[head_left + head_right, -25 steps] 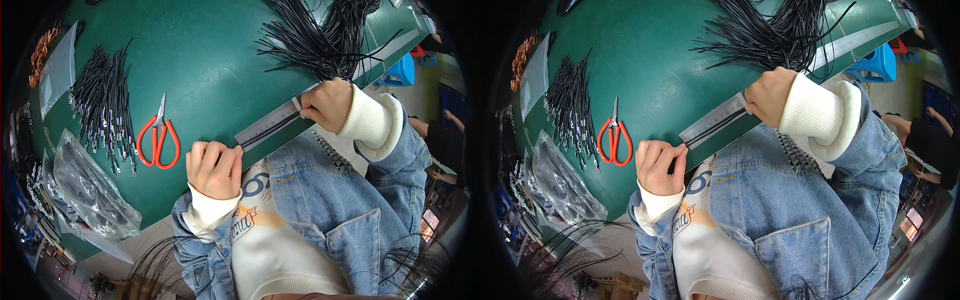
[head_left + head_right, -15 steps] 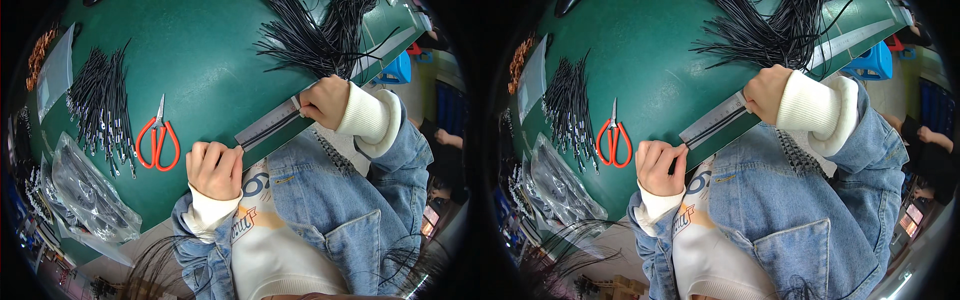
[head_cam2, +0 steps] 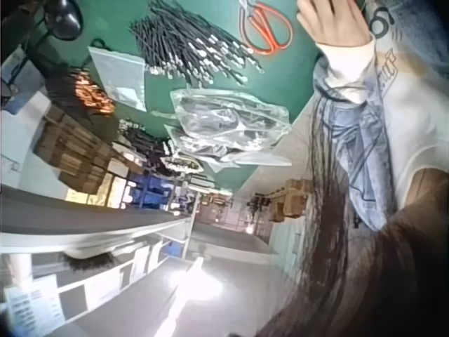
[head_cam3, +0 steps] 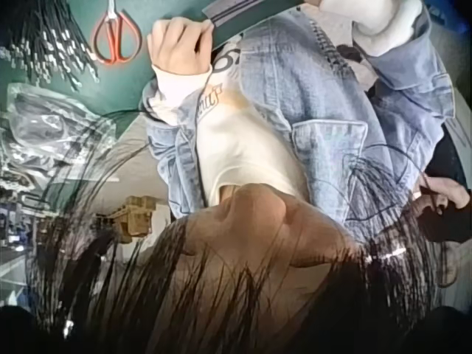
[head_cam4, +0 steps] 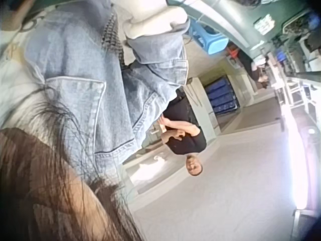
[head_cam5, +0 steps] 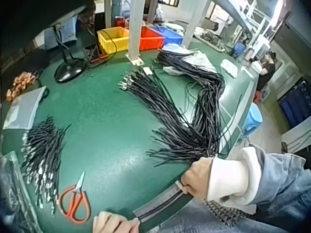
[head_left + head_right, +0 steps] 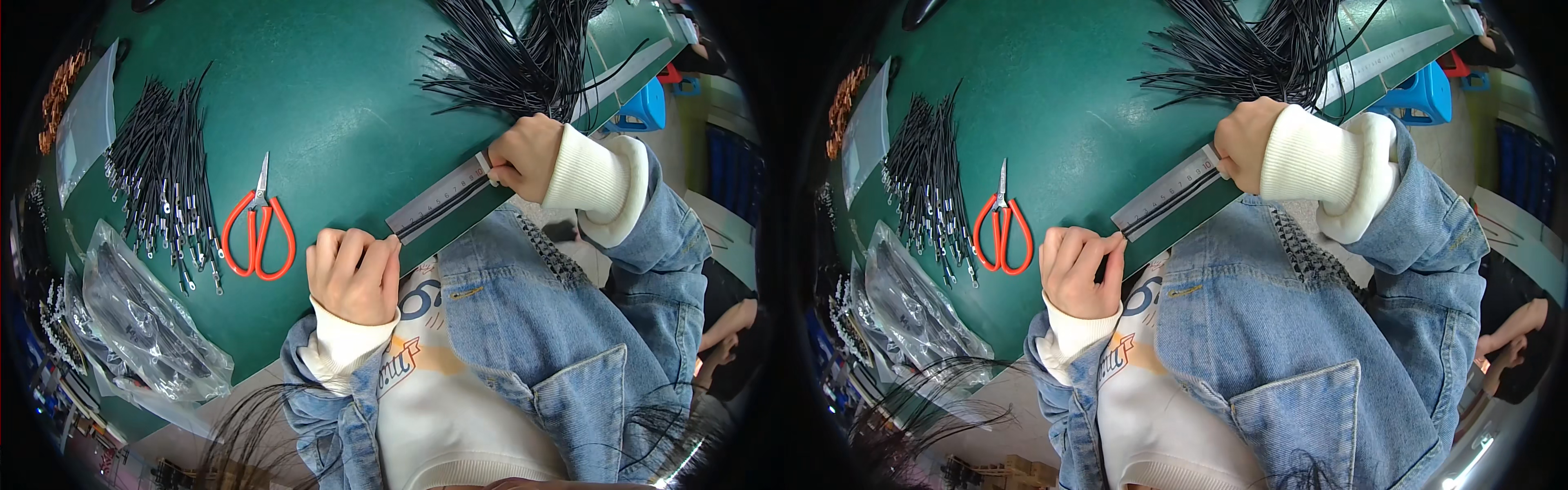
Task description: The person measures wires against a ruler and cuts them with scissors.
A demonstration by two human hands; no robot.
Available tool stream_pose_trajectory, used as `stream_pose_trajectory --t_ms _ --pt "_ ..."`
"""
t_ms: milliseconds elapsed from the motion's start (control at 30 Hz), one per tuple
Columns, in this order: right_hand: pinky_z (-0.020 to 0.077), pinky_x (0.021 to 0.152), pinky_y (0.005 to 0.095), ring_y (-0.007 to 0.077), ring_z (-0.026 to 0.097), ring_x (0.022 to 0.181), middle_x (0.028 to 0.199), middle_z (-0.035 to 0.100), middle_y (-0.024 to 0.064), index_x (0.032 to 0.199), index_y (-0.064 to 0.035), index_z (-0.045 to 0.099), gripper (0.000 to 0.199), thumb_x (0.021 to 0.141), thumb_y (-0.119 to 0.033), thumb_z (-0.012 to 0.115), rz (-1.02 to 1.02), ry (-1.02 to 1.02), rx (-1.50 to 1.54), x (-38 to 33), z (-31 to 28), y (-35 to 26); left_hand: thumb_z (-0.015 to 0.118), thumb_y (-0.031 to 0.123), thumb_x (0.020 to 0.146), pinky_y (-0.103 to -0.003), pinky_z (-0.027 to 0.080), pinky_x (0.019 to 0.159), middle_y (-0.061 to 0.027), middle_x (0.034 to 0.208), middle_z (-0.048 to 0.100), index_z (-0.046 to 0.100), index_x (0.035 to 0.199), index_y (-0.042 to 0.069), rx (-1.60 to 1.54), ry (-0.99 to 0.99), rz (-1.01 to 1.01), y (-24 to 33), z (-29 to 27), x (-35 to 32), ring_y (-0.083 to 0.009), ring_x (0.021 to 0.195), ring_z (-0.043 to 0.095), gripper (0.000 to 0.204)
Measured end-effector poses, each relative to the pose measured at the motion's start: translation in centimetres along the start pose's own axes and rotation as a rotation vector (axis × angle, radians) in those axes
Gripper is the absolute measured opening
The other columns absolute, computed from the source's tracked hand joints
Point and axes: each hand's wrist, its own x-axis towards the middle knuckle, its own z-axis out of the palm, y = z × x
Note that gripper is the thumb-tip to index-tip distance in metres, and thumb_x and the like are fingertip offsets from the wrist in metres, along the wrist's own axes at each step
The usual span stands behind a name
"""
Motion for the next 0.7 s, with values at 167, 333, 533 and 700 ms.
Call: stream_pose_trajectory --t_ms 167,333,533,700 --pt "0.0502 0.056 0.0359 0.0302 0.061 0.057 0.061 0.061 0.0138 0.068 -0.0024 0.066 0.012 0.071 -0.013 0.061 -0.012 0.028 0.045 0.16 0.21 0.19 0.072 0.001 0.067 -0.033 0.036 0.064 -0.0034 0.072 0.055 0.065 0.076 0.005 -0.01 0.005 0.011 -0.43 0.22 -0.06 -0.0222 0.071 0.048 0.012" --pt "0.0486 0.054 0.0367 0.0299 0.06 0.055 0.059 0.059 0.0145 0.065 -0.0001 0.062 0.014 0.07 -0.013 0.063 -0.028 0.015 0.094 0.32 0.01 0.14 0.07 0.005 0.07 -0.034 0.034 0.063 -0.0009 0.074 0.052 0.063 0.077 0.006 -0.007 0.014 0.046 -0.6 0.4 -0.19 -0.021 0.072 0.047 0.01" --pt "0.0485 0.054 0.036 0.0298 0.06 0.054 0.058 0.059 0.0146 0.065 0.0004 0.062 0.013 0.07 -0.012 0.063 -0.058 0.03 0.119 0.48 0.01 0.34 0.07 0.005 0.069 -0.034 0.034 0.062 -0.0003 0.073 0.052 0.064 0.076 0.007 -0.004 0.024 0.03 -0.59 0.48 -0.19 -0.0203 0.071 0.047 0.01" --pt "0.0486 0.054 0.0361 0.0301 0.06 0.055 0.058 0.058 0.0146 0.064 -0.0002 0.062 0.012 0.069 -0.011 0.062 -0.052 0.01 0.133 0.32 -0.01 0.47 0.072 0.003 0.067 -0.033 0.035 0.063 -0.0018 0.072 0.053 0.065 0.076 0.006 -0.008 0.025 0.003 -0.17 0.48 -0.09 -0.0212 0.071 0.048 0.012"
